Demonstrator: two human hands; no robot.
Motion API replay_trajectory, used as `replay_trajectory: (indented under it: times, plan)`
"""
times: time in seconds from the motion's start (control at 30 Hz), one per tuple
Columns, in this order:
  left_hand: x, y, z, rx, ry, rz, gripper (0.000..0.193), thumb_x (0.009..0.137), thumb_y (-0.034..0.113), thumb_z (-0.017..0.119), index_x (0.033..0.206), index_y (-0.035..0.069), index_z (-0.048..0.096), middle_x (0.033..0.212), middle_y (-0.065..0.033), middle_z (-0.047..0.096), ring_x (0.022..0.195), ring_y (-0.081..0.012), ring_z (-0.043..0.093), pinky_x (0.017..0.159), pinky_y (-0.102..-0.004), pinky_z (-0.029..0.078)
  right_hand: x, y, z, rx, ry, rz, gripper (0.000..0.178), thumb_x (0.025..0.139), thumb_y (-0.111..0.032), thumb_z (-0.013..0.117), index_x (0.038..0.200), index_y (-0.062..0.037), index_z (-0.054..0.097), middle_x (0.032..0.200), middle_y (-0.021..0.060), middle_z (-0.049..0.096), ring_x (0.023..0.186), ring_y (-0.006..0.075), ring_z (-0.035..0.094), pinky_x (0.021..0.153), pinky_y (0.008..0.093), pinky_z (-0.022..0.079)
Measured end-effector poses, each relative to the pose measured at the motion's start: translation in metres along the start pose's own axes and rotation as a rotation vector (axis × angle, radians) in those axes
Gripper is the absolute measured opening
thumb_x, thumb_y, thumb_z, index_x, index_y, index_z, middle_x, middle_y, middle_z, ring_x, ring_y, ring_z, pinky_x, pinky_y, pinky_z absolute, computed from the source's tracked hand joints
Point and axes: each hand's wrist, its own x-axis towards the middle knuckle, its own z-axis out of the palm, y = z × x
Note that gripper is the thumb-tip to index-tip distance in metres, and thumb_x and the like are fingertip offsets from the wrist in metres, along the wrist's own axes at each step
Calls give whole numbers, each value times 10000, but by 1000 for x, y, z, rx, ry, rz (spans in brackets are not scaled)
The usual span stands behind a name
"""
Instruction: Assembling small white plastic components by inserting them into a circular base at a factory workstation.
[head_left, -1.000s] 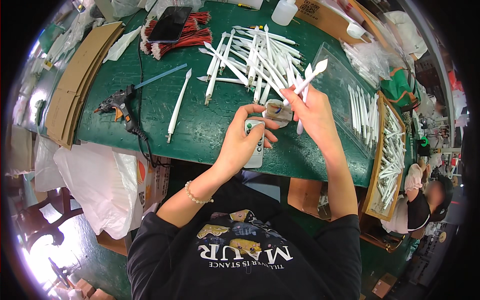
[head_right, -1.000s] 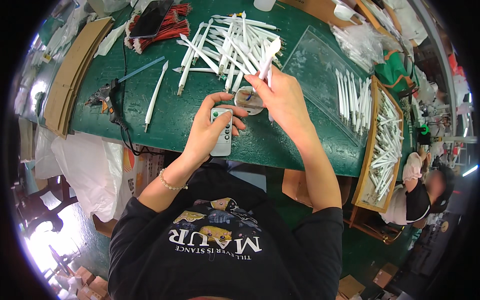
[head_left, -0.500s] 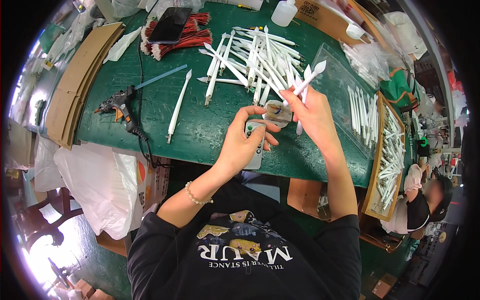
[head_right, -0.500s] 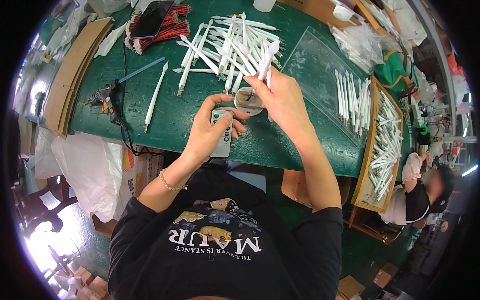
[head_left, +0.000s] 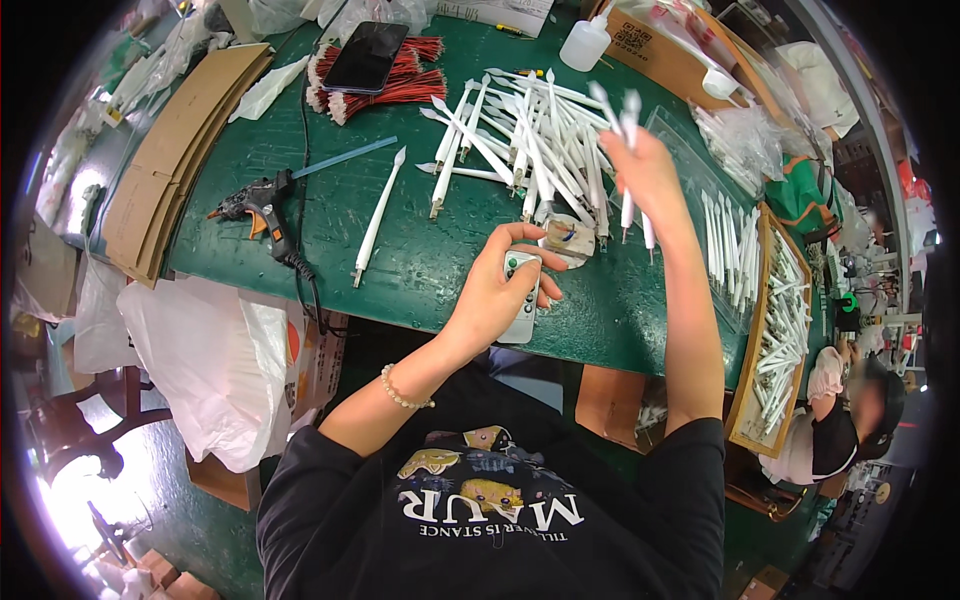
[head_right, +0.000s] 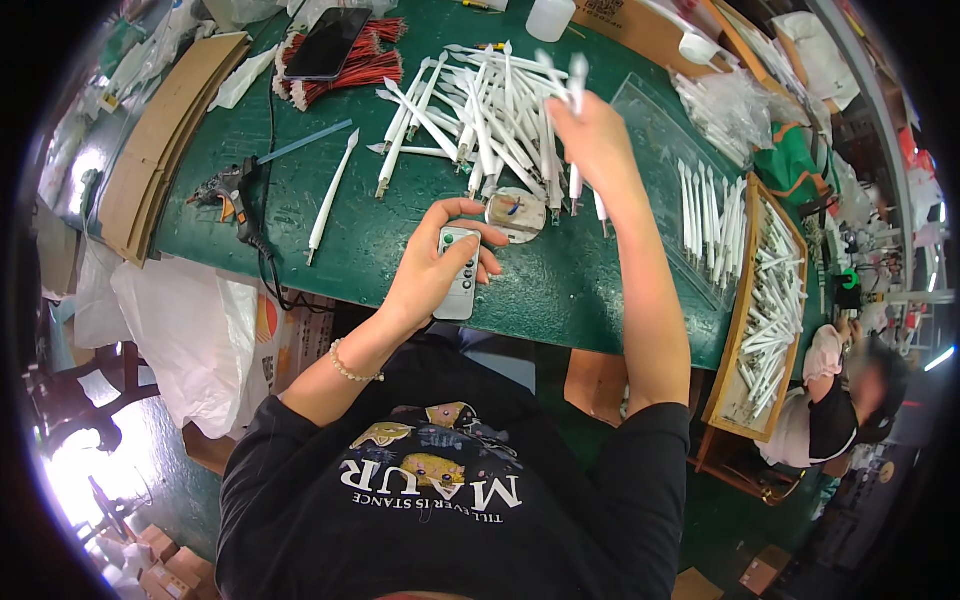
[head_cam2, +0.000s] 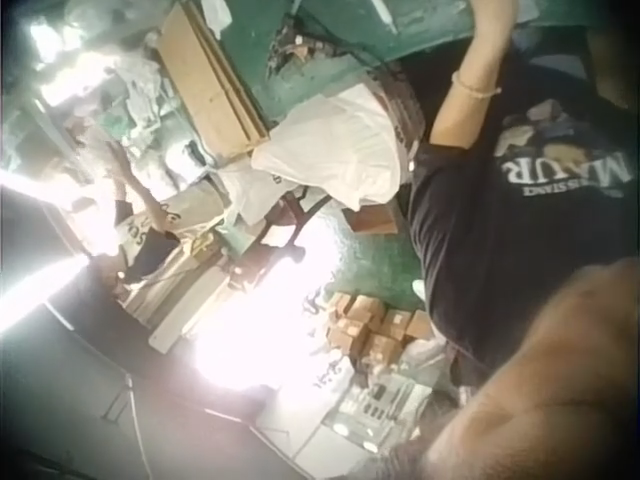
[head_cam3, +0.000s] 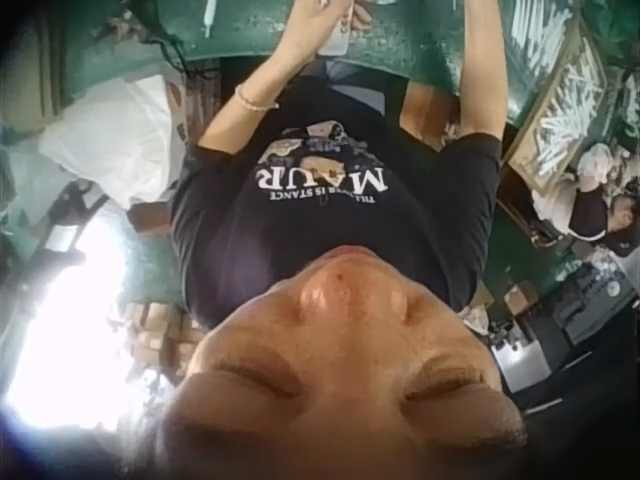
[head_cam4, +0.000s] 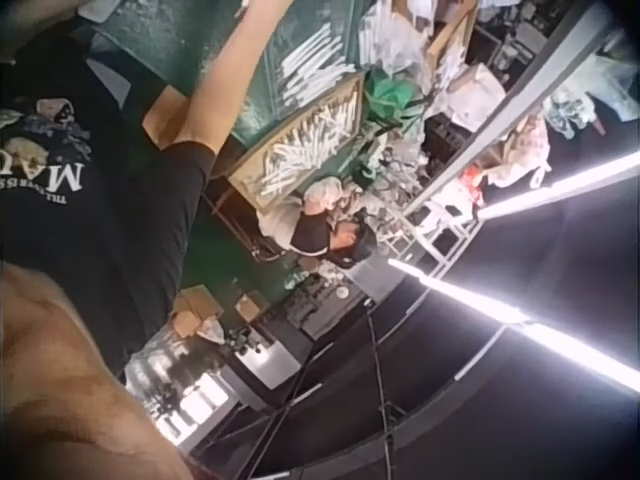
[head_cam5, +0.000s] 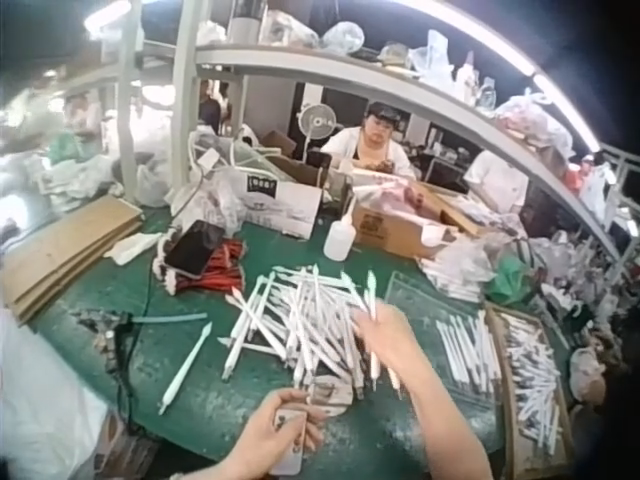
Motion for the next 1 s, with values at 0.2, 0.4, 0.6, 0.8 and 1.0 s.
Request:
replay_trajectory:
  times: [0.2,0.4,0.6,0.8,1.0]
  plan:
    - [-3,-2,-5,-8,24,17,311,929,9,432,1233,-27,374,1062,-194,606,771,-182,623,691,-285,505,-65,4,-6,510,38,-191,273,1014,-246,462,1041,-2,583,767,25,555,681,93,535,595,237,426]
    - [0,-5,-2,-12,13,14,295,931,8,434,1220,-25,384,1062,-193,606,771,-183,623,686,-287,506,-100,40,0,561,148,-224,268,1015,-203,455,1071,24,586,959,88,617,924,162,599,812,289,465]
    - [0,-4,-1,-2,22,1,296,926,-2,436,1218,-18,390,1065,-189,606,777,-186,627,680,-282,505,-113,40,-10,217,179,-133,299,1005,-252,499,941,-15,670,828,18,551,710,70,470,644,227,376]
    - [0,-5,-2,5,39,4,308,917,-10,433,1223,-14,393,1123,-185,581,790,-185,629,679,-278,507,-113,16,-5,385,220,-105,310,1022,-261,449,993,-6,623,687,13,559,624,68,511,562,213,393]
    - [0,-4,-2,2,47,23,324,906,-30,411,1228,-31,384,1158,-179,528,784,-178,637,652,-271,519,-96,1,12,97,100,-179,325,1015,-289,462,1006,9,591,656,19,542,571,75,490,530,232,380]
